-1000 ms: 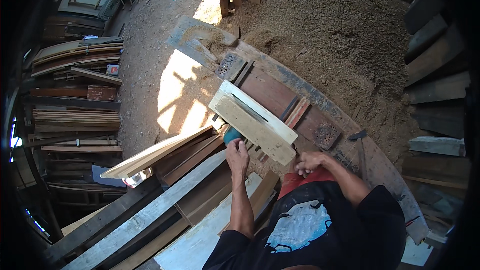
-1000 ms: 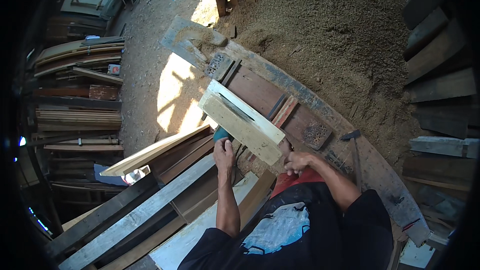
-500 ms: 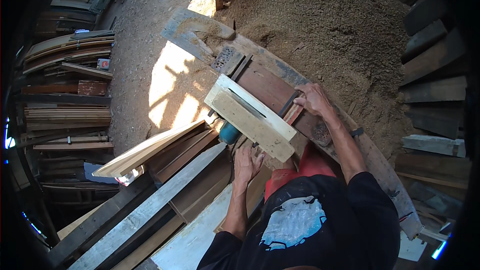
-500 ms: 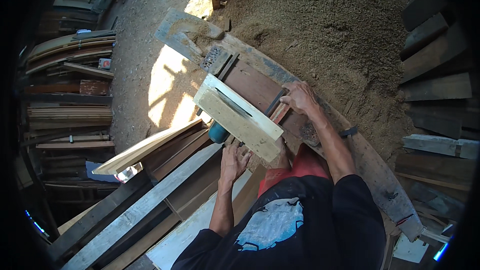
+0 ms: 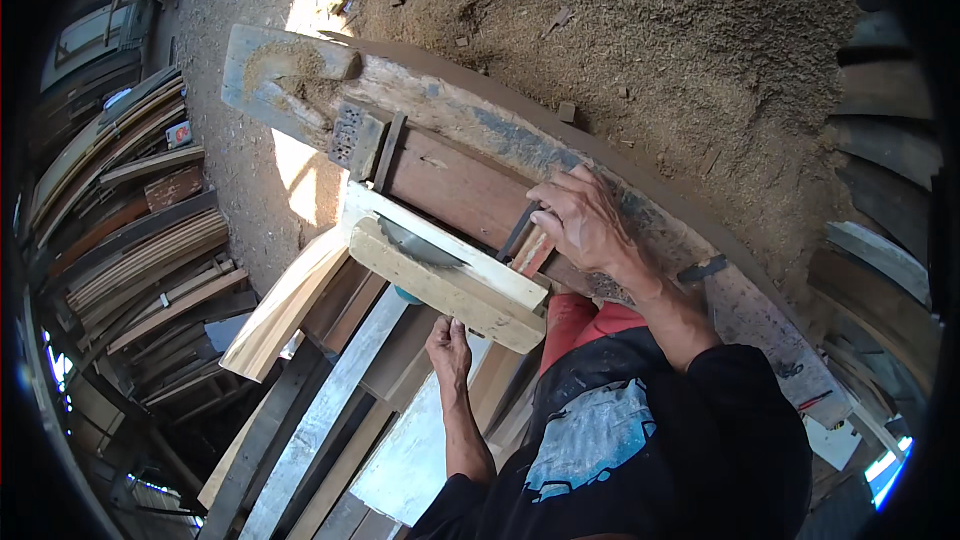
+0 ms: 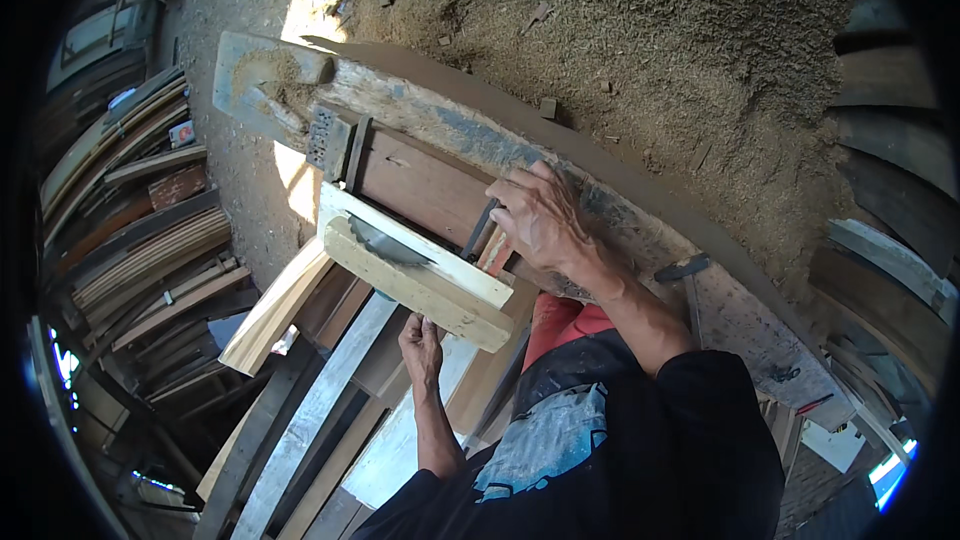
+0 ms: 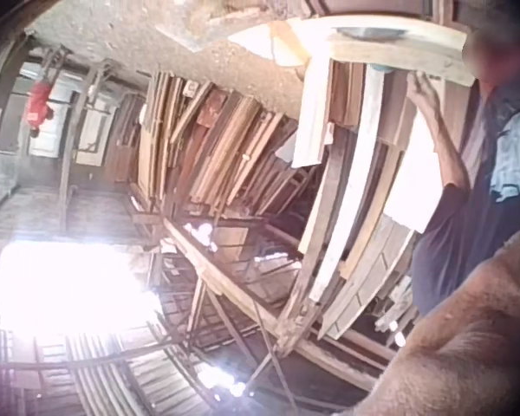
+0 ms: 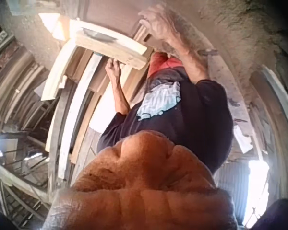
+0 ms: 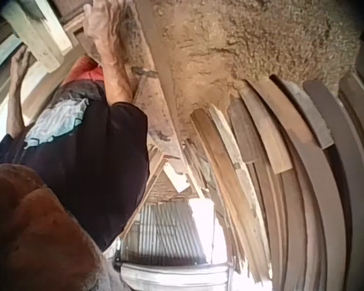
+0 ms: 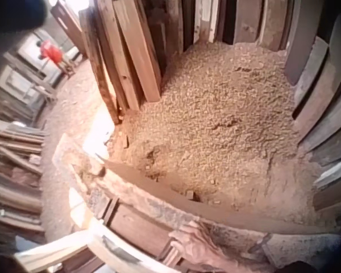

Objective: The person organizes boards and a power saw on a workbench, uses a hammer to fix wood pieces in place, and then ties a cord around the structure.

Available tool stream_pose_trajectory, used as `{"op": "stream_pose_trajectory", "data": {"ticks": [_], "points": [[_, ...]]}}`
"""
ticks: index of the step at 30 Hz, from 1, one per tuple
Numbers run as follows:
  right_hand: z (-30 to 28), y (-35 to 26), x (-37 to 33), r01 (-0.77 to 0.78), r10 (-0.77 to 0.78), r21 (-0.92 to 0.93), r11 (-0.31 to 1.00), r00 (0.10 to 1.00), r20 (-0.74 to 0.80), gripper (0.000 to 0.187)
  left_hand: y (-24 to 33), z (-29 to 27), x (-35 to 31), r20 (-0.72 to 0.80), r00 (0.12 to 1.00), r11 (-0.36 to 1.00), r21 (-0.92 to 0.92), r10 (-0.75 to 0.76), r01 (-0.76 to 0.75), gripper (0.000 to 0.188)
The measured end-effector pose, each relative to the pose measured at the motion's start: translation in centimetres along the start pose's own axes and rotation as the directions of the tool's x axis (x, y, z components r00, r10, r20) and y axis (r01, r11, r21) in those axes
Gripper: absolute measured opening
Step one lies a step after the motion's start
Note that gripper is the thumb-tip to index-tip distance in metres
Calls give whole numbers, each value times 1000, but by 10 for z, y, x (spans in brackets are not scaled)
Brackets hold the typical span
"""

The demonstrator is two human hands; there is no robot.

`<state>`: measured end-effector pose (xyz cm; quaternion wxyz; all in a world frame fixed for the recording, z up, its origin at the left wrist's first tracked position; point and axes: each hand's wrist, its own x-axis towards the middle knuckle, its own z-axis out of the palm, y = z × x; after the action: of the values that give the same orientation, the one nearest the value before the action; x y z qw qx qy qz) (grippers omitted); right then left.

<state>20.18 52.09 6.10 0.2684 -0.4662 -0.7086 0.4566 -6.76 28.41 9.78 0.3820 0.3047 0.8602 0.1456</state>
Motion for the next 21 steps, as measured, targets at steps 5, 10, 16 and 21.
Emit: {"op": "stream_pose_trajectory", "data": {"ticks": [5, 10, 16, 21], "points": [[-2, 15, 4, -29, 24, 140, 990, 999, 38, 21, 7, 2, 0, 15, 1000, 991, -129, -15, 17, 23], [2, 19, 6, -104, 96, 258, 961, 994, 44, 24, 10, -4, -2, 37, 991, 984, -123, -125, 129, 21], [4, 28, 5, -143, 120, 316, 938, 989, 90, 27, -1, -13, -2, 59, 982, 967, -172, -180, 187, 18], [7, 28, 6, -157, 136, 332, 930, 987, 87, 23, 6, -12, 1, 65, 985, 953, -250, -162, 173, 15]]}}
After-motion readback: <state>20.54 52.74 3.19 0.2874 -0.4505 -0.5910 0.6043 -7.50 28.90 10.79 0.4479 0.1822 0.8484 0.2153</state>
